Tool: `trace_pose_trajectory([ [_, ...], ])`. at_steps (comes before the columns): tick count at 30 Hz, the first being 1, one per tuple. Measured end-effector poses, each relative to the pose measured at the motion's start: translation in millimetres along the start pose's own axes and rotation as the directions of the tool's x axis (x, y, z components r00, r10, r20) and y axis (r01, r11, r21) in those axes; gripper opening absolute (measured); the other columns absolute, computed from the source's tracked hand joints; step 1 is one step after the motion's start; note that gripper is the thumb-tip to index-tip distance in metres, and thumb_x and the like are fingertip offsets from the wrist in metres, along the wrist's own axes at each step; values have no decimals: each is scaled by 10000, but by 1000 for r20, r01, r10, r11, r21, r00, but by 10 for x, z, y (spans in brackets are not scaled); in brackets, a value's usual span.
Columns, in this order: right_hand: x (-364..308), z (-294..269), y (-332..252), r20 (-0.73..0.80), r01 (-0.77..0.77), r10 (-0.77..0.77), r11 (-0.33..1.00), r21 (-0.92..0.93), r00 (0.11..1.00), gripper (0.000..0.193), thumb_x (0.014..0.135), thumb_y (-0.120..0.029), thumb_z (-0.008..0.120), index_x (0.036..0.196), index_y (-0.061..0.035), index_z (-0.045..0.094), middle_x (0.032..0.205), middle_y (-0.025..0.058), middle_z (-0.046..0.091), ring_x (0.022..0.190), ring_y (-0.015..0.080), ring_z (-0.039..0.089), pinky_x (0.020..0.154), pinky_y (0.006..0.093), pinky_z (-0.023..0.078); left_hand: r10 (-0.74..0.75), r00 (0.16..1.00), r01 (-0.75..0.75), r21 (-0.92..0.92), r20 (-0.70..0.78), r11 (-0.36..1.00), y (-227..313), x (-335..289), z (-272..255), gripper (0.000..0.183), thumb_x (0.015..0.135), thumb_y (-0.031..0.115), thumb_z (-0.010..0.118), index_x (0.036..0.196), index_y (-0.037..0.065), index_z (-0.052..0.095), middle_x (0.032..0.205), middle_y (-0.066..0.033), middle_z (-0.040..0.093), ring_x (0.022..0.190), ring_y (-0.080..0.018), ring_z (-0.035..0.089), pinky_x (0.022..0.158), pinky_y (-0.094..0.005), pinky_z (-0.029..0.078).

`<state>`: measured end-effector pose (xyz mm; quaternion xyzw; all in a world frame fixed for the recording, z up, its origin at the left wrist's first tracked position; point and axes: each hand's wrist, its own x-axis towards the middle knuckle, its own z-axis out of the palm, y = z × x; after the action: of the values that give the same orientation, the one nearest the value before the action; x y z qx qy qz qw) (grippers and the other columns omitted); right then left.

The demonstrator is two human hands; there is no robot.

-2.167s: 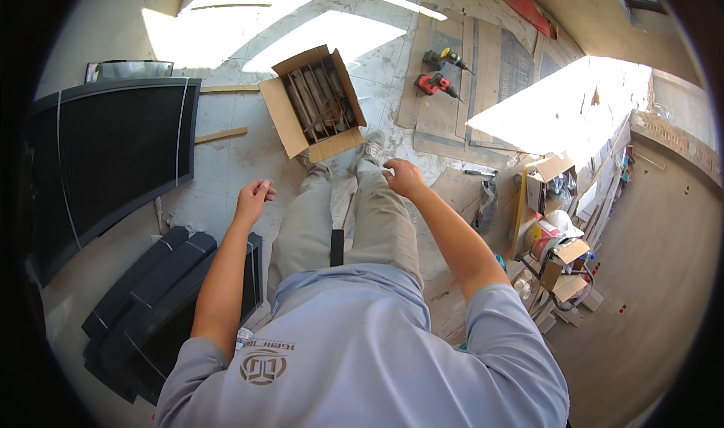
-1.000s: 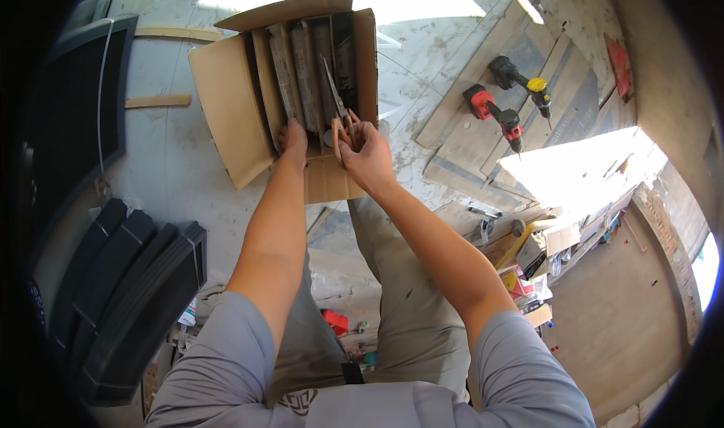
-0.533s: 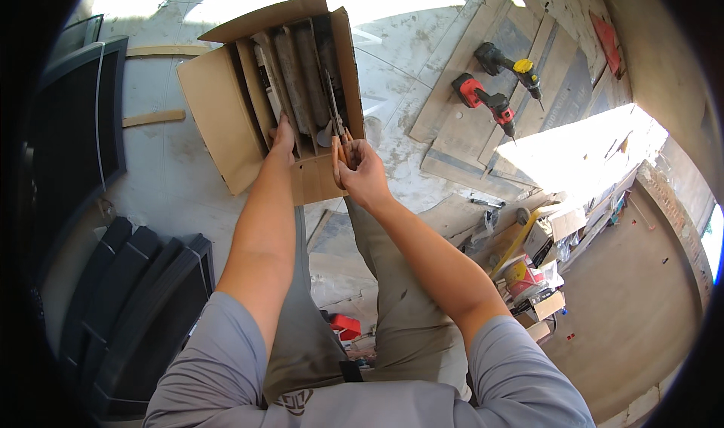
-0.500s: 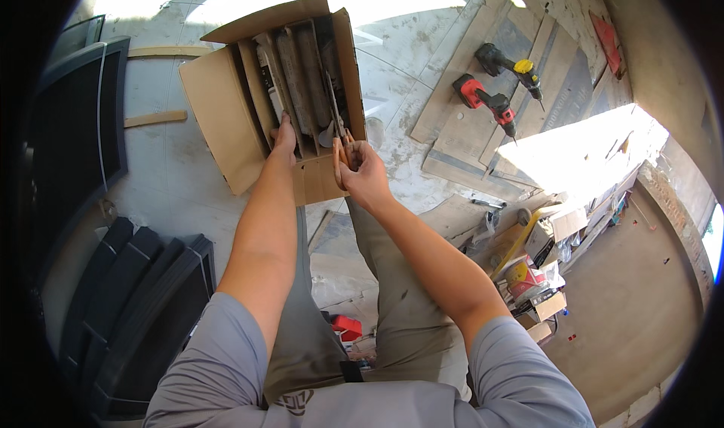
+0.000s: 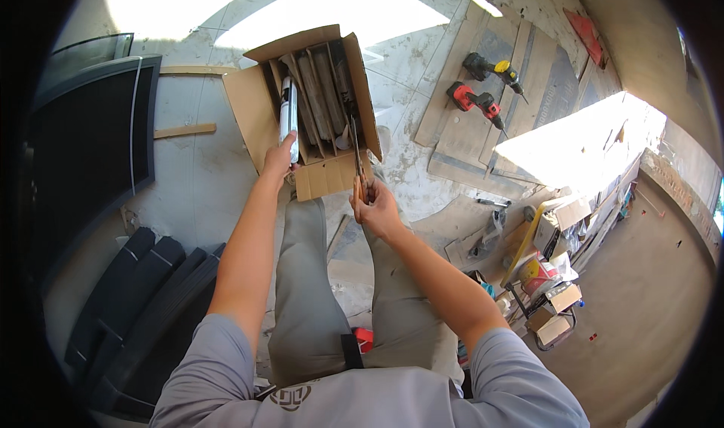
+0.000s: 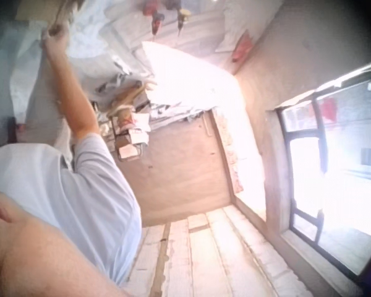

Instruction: The person applies sealant along the edges of a window frame using a caulking gun. They retrieve a new sealant cartridge, cut the tip, and reload the gun before continuing to apply sealant to different sections of the frame.

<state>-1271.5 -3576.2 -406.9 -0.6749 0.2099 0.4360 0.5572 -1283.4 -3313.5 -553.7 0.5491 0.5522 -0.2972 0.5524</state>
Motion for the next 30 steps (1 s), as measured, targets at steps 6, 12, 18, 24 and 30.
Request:
trace_pose_trajectory([
  [6, -1231, -17, -556, 105, -15, 14, 1000, 15, 994, 297, 885, -172, 828, 877, -94, 542, 732, -19, 573, 631, 57, 516, 538, 262, 429, 167, 963, -149, -98, 211, 984, -68, -1991, -1006, 578, 963, 505, 688, 1092, -58, 661, 854, -77, 645, 673, -165, 653, 575, -325, 571],
  [12, -2357, -104, -1162, -75, 236, -236, 972, -18, 969, 325, 856, -207, 864, 893, -84, 566, 726, -2, 601, 591, 81, 558, 523, 255, 456, 667, 691, -616, -255, 280, 745, 298, -4012, -1889, 463, 982, 458, 692, 1114, 18, 635, 925, -69, 691, 904, -159, 666, 835, -313, 525],
  [18, -3265, -18, -1516, -189, 450, -429, 889, 87, 884, 297, 882, -191, 835, 988, -57, 592, 773, 17, 622, 620, 94, 584, 515, 262, 463, 912, 239, -845, -391, 332, 364, 1164, -5379, -2321, 434, 908, 333, 786, 1162, 53, 573, 992, -91, 678, 985, -190, 660, 915, -366, 525],
  [24, -4176, 6, -1544, -218, 512, -484, 853, 101, 848, 278, 907, -164, 809, 854, -93, 546, 627, 7, 565, 503, 87, 531, 425, 271, 407, 950, 79, -863, -457, 302, 217, 1595, -6074, -2260, 230, 848, 25, 774, 968, 55, 579, 806, -58, 619, 700, -161, 642, 649, -327, 559],
  [30, -5187, -161, -814, -344, 681, -613, 723, 117, 711, 468, 962, -509, 697, 791, -120, 500, 619, -42, 469, 530, 60, 439, 491, 268, 359, 836, 252, -964, 45, 487, 264, 771, -6535, -1531, 219, 865, 182, 826, 865, 43, 656, 732, -37, 677, 670, -117, 656, 626, -298, 524],
])
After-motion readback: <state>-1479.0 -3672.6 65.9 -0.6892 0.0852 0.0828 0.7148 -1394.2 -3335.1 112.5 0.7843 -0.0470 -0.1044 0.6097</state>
